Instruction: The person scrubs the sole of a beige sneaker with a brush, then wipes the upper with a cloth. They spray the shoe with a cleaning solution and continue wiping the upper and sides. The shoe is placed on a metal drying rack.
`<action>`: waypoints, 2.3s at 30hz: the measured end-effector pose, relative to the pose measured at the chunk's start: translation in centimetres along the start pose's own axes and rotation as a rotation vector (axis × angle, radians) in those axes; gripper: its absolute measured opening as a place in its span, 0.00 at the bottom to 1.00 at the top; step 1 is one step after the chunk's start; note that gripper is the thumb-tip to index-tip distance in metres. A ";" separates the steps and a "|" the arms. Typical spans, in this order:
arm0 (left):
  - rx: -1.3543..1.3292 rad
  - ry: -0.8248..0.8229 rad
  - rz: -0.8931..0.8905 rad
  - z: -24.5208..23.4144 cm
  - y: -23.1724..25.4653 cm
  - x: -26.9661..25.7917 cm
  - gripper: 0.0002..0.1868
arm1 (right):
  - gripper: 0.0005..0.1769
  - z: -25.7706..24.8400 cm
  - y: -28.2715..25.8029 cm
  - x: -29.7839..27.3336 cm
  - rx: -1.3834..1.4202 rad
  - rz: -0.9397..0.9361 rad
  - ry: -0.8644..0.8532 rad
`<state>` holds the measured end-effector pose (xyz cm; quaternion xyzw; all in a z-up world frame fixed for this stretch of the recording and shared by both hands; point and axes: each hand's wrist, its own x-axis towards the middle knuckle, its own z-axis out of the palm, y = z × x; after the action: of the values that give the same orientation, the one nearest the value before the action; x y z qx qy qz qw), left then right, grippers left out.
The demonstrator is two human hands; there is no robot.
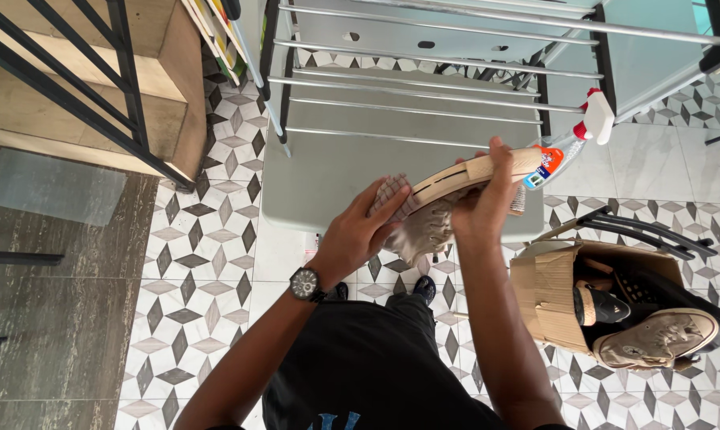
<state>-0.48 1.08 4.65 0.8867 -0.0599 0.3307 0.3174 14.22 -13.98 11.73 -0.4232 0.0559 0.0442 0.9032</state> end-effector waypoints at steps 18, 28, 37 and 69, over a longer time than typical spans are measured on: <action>-0.075 0.175 -0.059 0.9 0.3 3.5 0.32 | 0.24 1.2 3.2 0.3 0.031 0.111 -0.014; -0.002 0.066 -0.019 -0.2 -1.2 2.4 0.32 | 0.30 1.4 1.3 2.3 0.063 0.192 -0.094; -0.043 0.162 -0.036 -0.1 -0.3 5.0 0.35 | 0.36 3.6 4.1 -0.1 -0.058 0.136 -0.075; -0.094 0.115 -0.064 -1.1 -1.8 1.3 0.34 | 0.40 3.6 5.0 0.6 -0.102 0.024 -0.131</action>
<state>0.47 3.35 5.14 0.8519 -0.0284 0.3677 0.3719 14.37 -8.01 10.19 -0.4643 -0.0006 0.0856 0.8815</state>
